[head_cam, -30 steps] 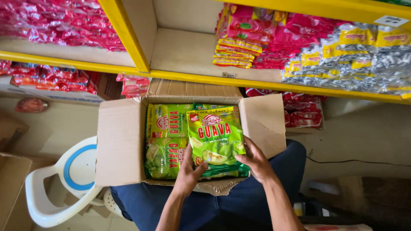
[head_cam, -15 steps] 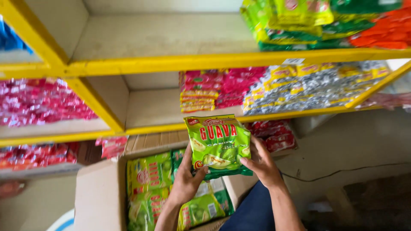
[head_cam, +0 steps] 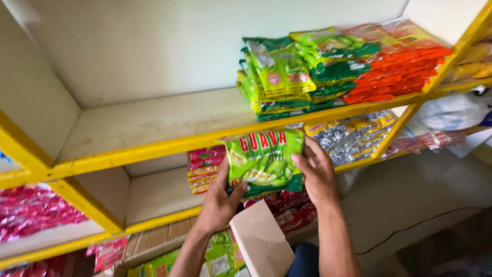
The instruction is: Stocking candy packets from a cardboard box onto grocery store shelves.
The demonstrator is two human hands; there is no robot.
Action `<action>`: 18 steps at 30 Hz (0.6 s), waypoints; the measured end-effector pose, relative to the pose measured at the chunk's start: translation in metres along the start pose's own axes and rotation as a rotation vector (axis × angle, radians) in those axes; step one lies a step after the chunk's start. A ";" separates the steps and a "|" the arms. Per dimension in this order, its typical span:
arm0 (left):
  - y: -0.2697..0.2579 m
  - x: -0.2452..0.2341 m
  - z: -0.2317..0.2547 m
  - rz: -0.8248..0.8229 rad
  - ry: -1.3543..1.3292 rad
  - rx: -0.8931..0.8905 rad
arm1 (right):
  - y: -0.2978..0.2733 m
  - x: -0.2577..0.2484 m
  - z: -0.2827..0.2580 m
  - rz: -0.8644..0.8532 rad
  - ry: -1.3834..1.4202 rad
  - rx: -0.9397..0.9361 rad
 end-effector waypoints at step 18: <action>0.280 0.033 -0.086 0.250 -0.109 -0.403 | 0.284 -0.049 -0.021 -0.026 -1.221 -0.254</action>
Point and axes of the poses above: each hand's wrist, its own y-axis towards the middle knuckle, its own x-axis out of the palm, z = x × y, the point moved 9 cm from there along y, towards the middle knuckle, and after that the axes turned 5 degrees about y, right-handed, at the moved point
